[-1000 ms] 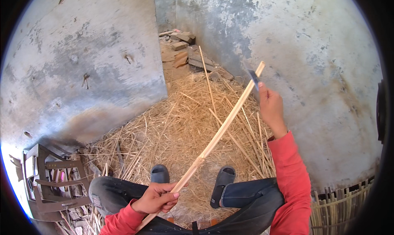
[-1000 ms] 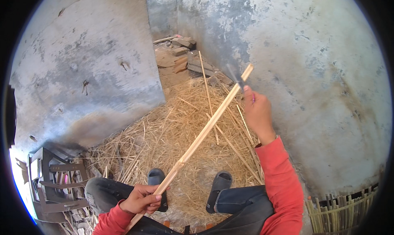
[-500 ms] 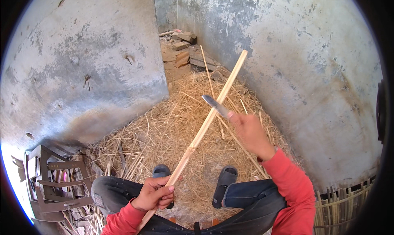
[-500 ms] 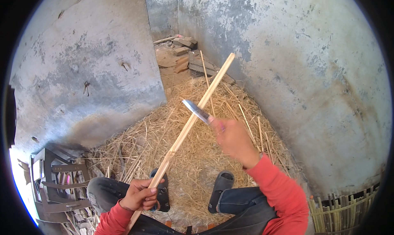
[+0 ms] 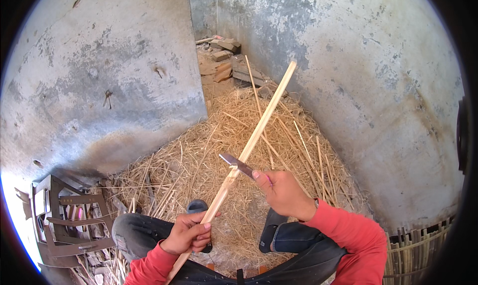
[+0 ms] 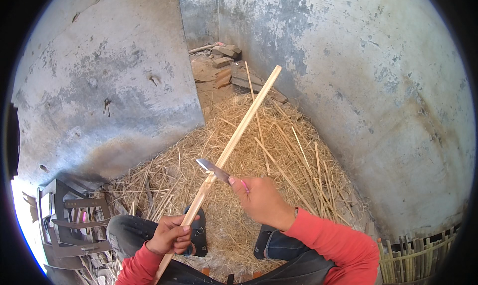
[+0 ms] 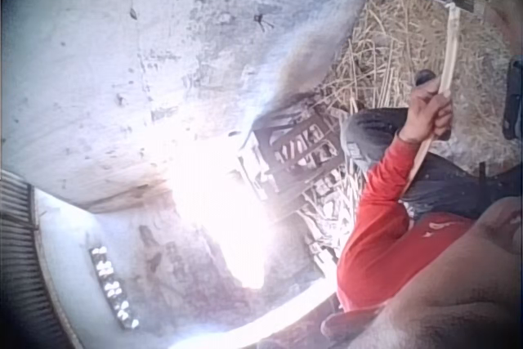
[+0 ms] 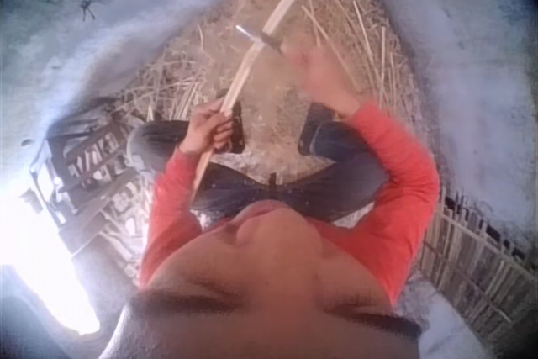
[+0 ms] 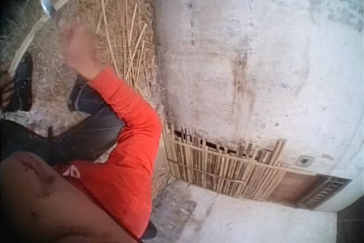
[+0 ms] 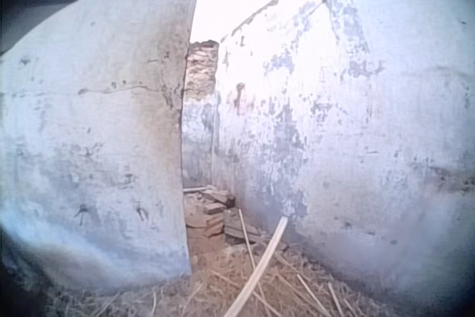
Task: The person shaves thin strips from a long piece of wood using a small knife while sitting on the floor.
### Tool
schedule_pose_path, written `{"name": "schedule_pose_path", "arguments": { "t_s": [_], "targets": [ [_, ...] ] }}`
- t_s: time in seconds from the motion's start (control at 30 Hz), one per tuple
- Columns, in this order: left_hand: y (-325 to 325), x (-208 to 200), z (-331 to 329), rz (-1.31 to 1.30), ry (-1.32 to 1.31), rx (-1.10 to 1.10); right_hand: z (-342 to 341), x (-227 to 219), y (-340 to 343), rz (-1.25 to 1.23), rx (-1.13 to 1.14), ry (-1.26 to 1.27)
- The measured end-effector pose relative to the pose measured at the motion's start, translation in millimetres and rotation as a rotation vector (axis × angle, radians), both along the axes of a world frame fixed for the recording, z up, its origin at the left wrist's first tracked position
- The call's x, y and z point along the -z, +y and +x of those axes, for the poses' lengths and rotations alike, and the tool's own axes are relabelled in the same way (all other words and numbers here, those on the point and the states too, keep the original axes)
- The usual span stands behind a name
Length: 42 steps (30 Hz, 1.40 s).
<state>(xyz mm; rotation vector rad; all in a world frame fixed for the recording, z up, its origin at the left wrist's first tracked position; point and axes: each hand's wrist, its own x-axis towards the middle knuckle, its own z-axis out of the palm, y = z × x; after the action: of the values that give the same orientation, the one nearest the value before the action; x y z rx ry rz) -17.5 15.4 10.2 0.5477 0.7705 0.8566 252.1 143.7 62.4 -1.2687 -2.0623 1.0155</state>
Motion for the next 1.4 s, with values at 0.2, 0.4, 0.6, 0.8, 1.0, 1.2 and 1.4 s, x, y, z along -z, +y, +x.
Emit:
{"name": "schedule_pose_path", "arguments": {
  "t_s": [0.2,0.4,0.6,0.8,1.0,1.2,1.4],
  "targets": [
    [1,-3,2,-0.003,0.003,-0.001,-2,11,-7,-0.008,-0.054,0.041],
    [4,-6,8,-0.009,0.043,-0.007,9,6,3,-0.308,-0.139,0.034],
    [-2,2,22,0.248,0.378,-0.088,0,-10,4,-0.207,0.046,0.270],
    [-9,15,33,0.352,0.586,-0.153,-9,-7,2,-0.171,-0.004,0.090],
    [-5,22,27,0.515,0.783,-0.101,-10,7,2,-0.009,-0.043,0.115],
    [-7,13,32,0.359,0.703,-0.101,3,-13,10,-0.188,-0.224,-0.035],
    [10,29,14,0.502,0.808,-0.439,3,-20,-5,-0.352,-0.416,-0.084]
  ]
}}
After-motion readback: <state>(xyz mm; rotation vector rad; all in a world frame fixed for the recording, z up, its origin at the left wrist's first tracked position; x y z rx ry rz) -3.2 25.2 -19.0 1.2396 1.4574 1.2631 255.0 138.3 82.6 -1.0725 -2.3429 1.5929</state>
